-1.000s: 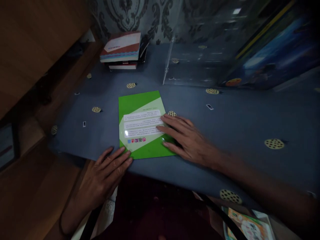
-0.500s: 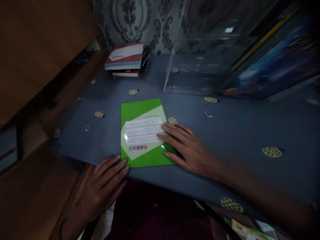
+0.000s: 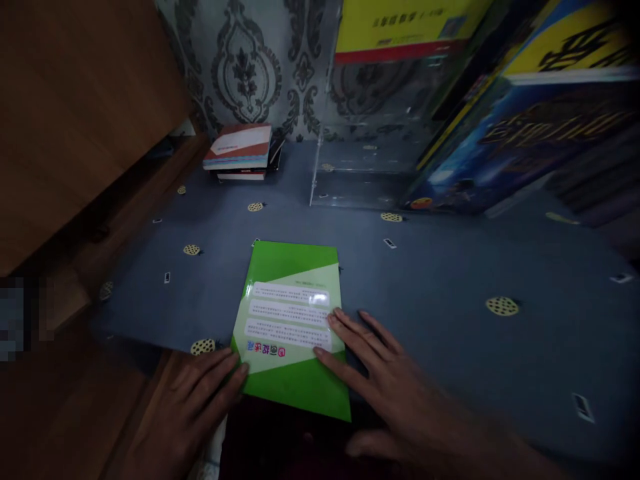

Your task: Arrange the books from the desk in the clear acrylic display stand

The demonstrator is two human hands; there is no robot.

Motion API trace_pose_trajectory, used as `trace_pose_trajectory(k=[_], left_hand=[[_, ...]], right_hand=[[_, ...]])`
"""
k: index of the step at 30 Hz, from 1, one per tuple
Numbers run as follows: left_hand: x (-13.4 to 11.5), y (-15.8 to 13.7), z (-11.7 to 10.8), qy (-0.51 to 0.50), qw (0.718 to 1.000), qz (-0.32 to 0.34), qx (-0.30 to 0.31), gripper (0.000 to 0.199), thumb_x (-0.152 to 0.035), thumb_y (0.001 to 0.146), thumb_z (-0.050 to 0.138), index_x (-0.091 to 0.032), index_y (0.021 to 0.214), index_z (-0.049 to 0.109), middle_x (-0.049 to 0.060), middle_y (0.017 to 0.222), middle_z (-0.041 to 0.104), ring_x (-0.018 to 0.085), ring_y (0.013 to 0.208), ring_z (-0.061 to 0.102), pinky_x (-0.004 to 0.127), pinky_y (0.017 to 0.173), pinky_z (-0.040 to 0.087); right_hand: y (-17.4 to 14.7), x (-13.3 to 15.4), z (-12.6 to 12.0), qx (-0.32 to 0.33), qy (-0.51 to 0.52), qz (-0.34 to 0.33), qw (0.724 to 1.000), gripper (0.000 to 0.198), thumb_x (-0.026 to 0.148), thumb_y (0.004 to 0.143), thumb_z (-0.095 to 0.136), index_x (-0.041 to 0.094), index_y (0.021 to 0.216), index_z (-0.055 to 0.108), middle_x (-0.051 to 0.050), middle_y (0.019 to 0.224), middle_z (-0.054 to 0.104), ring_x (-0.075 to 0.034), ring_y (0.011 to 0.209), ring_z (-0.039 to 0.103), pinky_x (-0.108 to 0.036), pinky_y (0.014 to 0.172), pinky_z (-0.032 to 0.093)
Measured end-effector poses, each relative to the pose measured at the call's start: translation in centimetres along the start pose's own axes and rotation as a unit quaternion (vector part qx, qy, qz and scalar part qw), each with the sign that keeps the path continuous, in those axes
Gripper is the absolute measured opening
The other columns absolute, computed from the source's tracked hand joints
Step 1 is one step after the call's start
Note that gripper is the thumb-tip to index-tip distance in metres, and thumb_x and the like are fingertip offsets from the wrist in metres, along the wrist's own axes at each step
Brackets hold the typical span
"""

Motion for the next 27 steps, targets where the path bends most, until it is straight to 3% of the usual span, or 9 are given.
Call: trace_pose_trajectory(k=[2, 4, 6, 8, 14, 18, 23, 27], left_hand=[[0.1, 0.2, 0.0, 0.009, 1.000, 0.013, 0.002, 0.056, -0.007, 0.103, 0.044, -0.026, 0.156, 0.041, 0.007, 0.141, 0.065, 0.023, 0.137, 0.054, 0.039, 0.111, 0.047], [0.1, 0.5, 0.1, 0.031, 0.999, 0.018, 0.008, 0.054, -0.009, 0.104, 0.044, -0.025, 0.155, 0.042, 0.008, 0.145, 0.062, 0.024, 0.141, 0.050, 0.041, 0.112, 0.045], [0.2, 0.8, 0.3, 0.052, 0.998, 0.028, 0.017, 0.053, -0.009, 0.105, 0.040, -0.024, 0.155, 0.042, 0.008, 0.148, 0.060, 0.024, 0.143, 0.048, 0.041, 0.113, 0.044], [0.4, 0.9, 0.4, 0.070, 0.996, 0.045, 0.027, 0.053, -0.007, 0.105, 0.035, -0.023, 0.155, 0.043, 0.007, 0.148, 0.060, 0.023, 0.144, 0.047, 0.038, 0.112, 0.044], [1.1, 1.8, -1.6, 0.035, 0.995, 0.095, -0.017, 0.046, -0.010, 0.105, 0.037, -0.019, 0.148, 0.053, 0.006, 0.135, 0.070, 0.020, 0.135, 0.057, 0.033, 0.102, 0.053], [1.2, 4.0, -4.5, -0.046, 0.990, 0.078, -0.104, 0.038, -0.017, 0.105, 0.046, -0.019, 0.139, 0.062, 0.010, 0.119, 0.077, 0.021, 0.119, 0.069, 0.030, 0.091, 0.059], [1.1, 8.9, -7.7, -0.131, 0.968, 0.045, -0.207, 0.026, -0.023, 0.103, 0.054, -0.024, 0.123, 0.070, 0.006, 0.101, 0.079, 0.021, 0.094, 0.075, 0.030, 0.076, 0.060], [2.5, 14.0, -8.3, -0.212, 0.932, 0.001, -0.294, 0.014, -0.031, 0.099, 0.063, -0.023, 0.101, 0.074, 0.002, 0.087, 0.076, 0.018, 0.079, 0.071, 0.030, 0.073, 0.057]], right_hand=[[-0.3, 0.4, 0.1, 0.011, -0.005, 0.003, 1.000, 0.099, 0.067, 0.082, 0.072, 0.021, 0.160, 0.031, -0.025, 0.166, 0.028, -0.040, 0.156, 0.022, -0.066, 0.114, 0.038], [-0.2, 0.6, 0.1, 0.013, -0.010, 0.009, 1.000, 0.091, 0.044, 0.083, 0.078, 0.022, 0.159, 0.034, -0.025, 0.164, 0.033, -0.039, 0.154, 0.027, -0.065, 0.114, 0.039], [-0.1, 0.7, 0.1, 0.003, -0.013, 0.016, 1.000, 0.082, 0.024, 0.082, 0.075, 0.023, 0.156, 0.039, -0.024, 0.161, 0.039, -0.038, 0.152, 0.032, -0.064, 0.113, 0.041], [0.0, 0.7, 0.1, -0.014, -0.015, 0.018, 1.000, 0.075, 0.015, 0.082, 0.070, 0.022, 0.153, 0.044, -0.023, 0.158, 0.044, -0.038, 0.149, 0.037, -0.064, 0.111, 0.043], [-0.4, 0.6, -0.2, -0.059, -0.011, 0.001, 0.998, 0.057, 0.014, 0.088, 0.062, 0.021, 0.144, 0.054, -0.016, 0.145, 0.061, -0.033, 0.137, 0.053, -0.058, 0.105, 0.052], [-0.4, 0.1, -1.8, -0.096, 0.037, 0.006, 0.995, 0.052, 0.019, 0.096, 0.058, 0.022, 0.147, 0.052, -0.011, 0.142, 0.064, -0.026, 0.136, 0.054, -0.048, 0.111, 0.050], [1.4, -3.4, -3.7, -0.198, 0.139, 0.038, 0.970, 0.048, 0.017, 0.103, 0.047, 0.027, 0.150, 0.047, -0.009, 0.136, 0.068, -0.020, 0.129, 0.061, -0.038, 0.107, 0.054], [3.8, -7.5, -3.5, -0.262, 0.215, 0.059, 0.939, 0.036, 0.025, 0.103, 0.049, 0.028, 0.138, 0.058, -0.008, 0.126, 0.072, -0.022, 0.118, 0.067, -0.040, 0.100, 0.057]])
Point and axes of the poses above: each hand's wrist, its own y-axis towards the middle knuckle, its own z-axis out of the palm, x = y × z, the point moved 4 cm from there along y, towards the middle knuckle
